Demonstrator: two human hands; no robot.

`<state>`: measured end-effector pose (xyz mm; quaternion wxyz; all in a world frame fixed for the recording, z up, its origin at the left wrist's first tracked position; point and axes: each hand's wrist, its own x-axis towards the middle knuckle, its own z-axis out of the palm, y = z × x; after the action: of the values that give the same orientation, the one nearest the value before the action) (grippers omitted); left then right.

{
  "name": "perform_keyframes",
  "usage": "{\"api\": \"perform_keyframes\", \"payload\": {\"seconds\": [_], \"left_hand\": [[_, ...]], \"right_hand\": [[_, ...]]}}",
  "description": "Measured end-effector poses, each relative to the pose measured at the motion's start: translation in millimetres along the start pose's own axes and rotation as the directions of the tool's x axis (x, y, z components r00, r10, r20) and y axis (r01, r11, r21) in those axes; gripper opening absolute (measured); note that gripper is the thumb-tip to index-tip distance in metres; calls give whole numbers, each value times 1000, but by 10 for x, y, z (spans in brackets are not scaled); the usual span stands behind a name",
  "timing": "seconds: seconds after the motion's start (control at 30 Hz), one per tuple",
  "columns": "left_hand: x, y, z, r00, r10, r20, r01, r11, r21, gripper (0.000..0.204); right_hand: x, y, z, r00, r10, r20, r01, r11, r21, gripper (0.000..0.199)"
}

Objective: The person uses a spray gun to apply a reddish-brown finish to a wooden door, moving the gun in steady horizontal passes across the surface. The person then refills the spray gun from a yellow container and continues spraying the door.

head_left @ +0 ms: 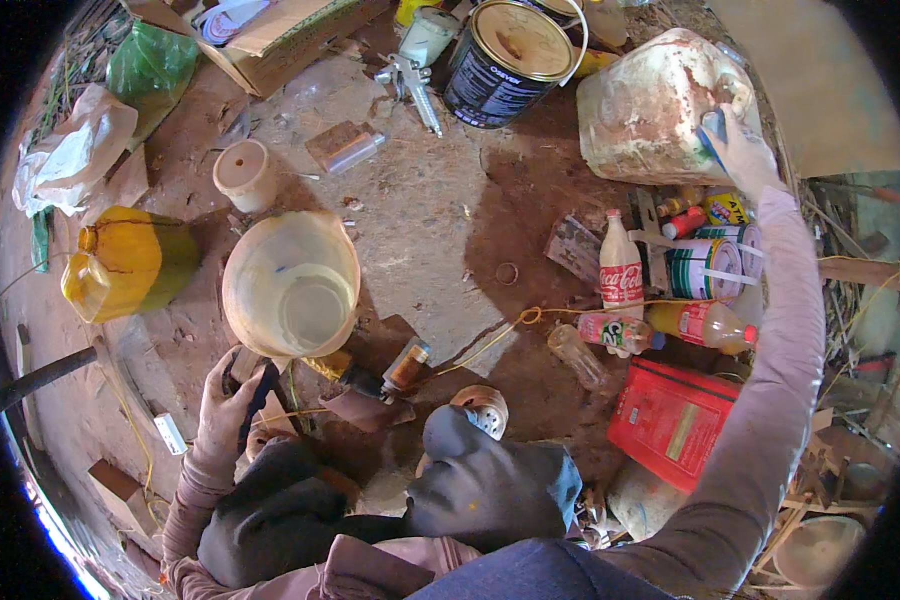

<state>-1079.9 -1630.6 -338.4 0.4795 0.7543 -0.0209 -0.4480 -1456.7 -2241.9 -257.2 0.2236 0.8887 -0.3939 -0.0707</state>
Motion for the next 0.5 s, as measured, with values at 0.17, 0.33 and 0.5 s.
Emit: {"api": "perform_keyframes", "payload": {"seconds": [0.17, 0.33, 0.5], "left_hand": [[68, -1, 10, 999, 13, 40, -13, 1000, 12, 55], [64, 67, -8, 992, 5, 122, -3, 1000, -13, 56], [-30, 213, 106, 994, 17, 104, -28, 994, 105, 63]], "right_hand": [[122, -126, 49, 918, 367, 150, -371, 929, -2, 74], [173, 220, 279, 997, 46, -54, -50, 996, -80, 58], [236, 14, 597, 852, 491, 182, -509, 859, 61, 54]]}}
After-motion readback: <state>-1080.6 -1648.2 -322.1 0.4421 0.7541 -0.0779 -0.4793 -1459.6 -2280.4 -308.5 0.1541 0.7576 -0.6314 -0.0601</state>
